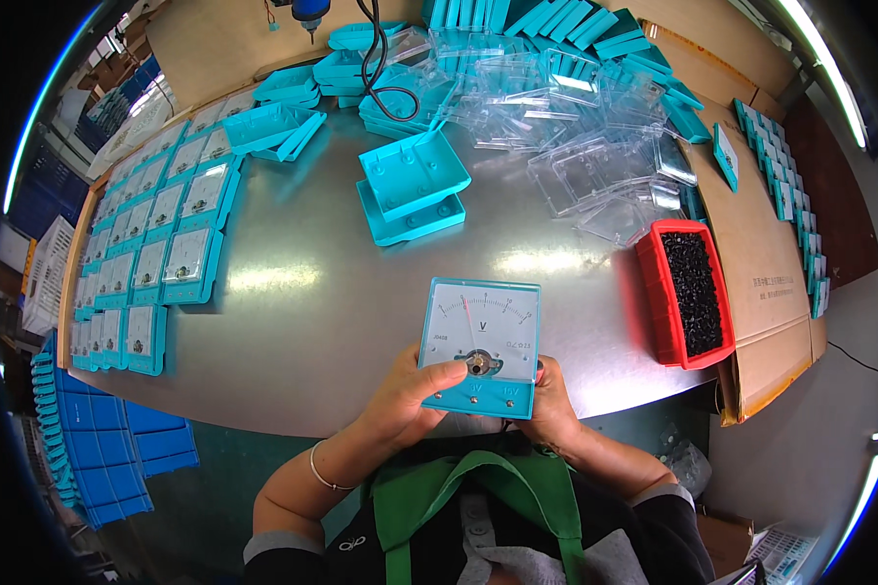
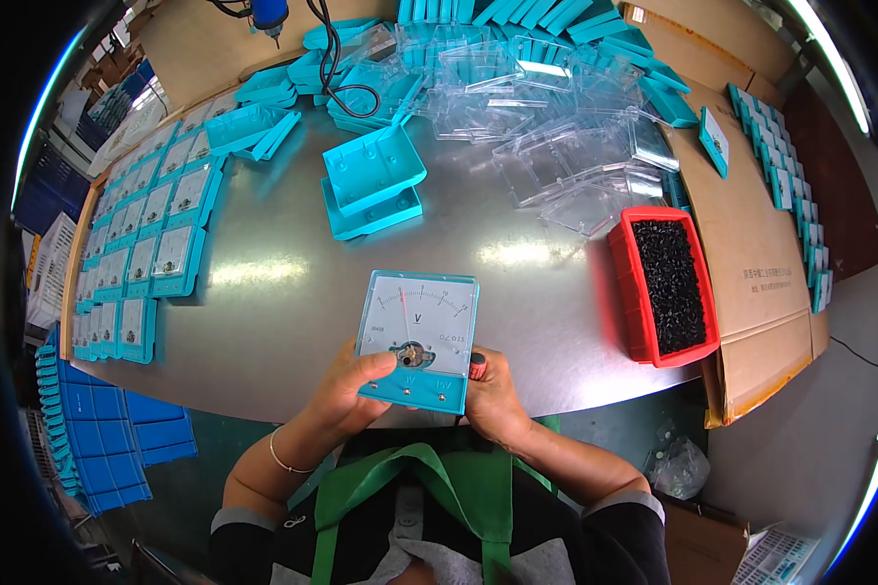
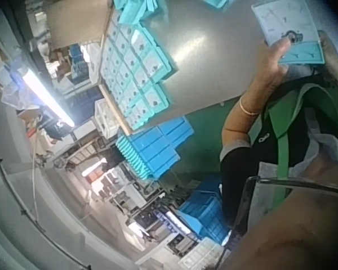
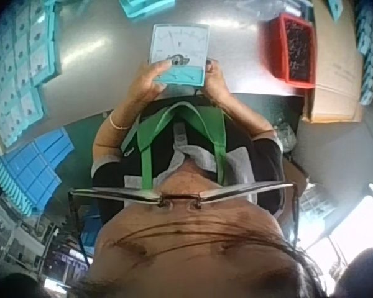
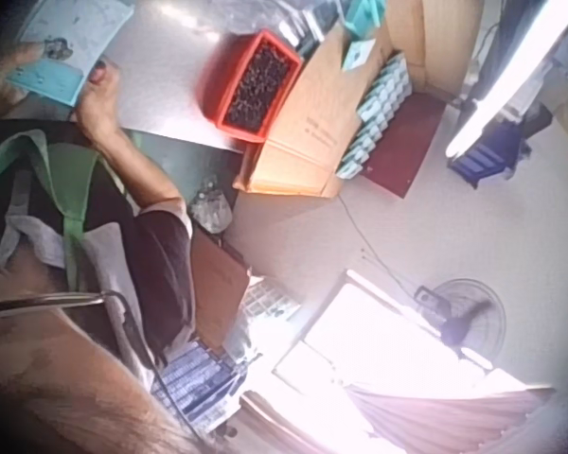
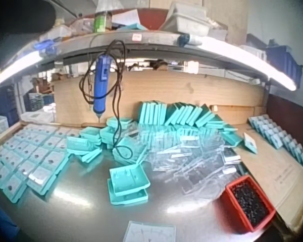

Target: The person assembles small teal electrical devices by inserting a clear plastic cover over the dial, securing it with screws using a screwdriver, and placing the finished unit into a teal case. The process is repeated for multiple units on a metal workbench.

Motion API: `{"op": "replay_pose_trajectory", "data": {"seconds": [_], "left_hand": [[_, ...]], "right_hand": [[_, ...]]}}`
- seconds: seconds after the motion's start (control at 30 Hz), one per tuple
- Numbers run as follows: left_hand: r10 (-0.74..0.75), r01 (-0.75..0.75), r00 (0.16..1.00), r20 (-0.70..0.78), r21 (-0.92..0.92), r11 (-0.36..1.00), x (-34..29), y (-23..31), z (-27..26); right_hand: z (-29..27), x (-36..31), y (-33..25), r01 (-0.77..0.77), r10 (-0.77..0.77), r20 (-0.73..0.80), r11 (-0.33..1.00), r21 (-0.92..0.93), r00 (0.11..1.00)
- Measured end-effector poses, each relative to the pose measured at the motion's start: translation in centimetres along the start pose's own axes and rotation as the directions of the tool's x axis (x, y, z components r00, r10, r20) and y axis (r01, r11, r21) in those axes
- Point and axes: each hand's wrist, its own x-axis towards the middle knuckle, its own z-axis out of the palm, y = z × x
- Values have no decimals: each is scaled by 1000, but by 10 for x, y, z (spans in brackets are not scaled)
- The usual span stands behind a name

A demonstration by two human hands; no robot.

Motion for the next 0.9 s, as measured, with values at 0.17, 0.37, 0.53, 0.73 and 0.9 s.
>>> {"op": "replay_pose_trajectory", "data": {"seconds": [0.17, 0.37, 0.53, 0.73, 0.9], "left_hand": [[-1, 1, 1000, -6, 1, 1000, 1, 0, 3], [-7, 7, 1000, 2, -2, 1000, 1, -1, 2], [-38, 38, 999, 9, -8, 999, -2, -1, 0], [-55, 55, 998, 20, -6, 998, -3, -3, -4], [18, -17, 999, -30, 53, 998, -6, 3, -5]], "right_hand": [[5, 0, -7, 42, -43, 42, 999, 29, 998], [5, -1, -6, 53, -56, 85, 998, 44, 995], [8, -3, -11, 62, -65, 92, 997, 38, 994], [9, -4, -10, 57, -56, 82, 998, -7, 995], [-6, 2, -19, -194, 193, 20, 979, 67, 981]]}}
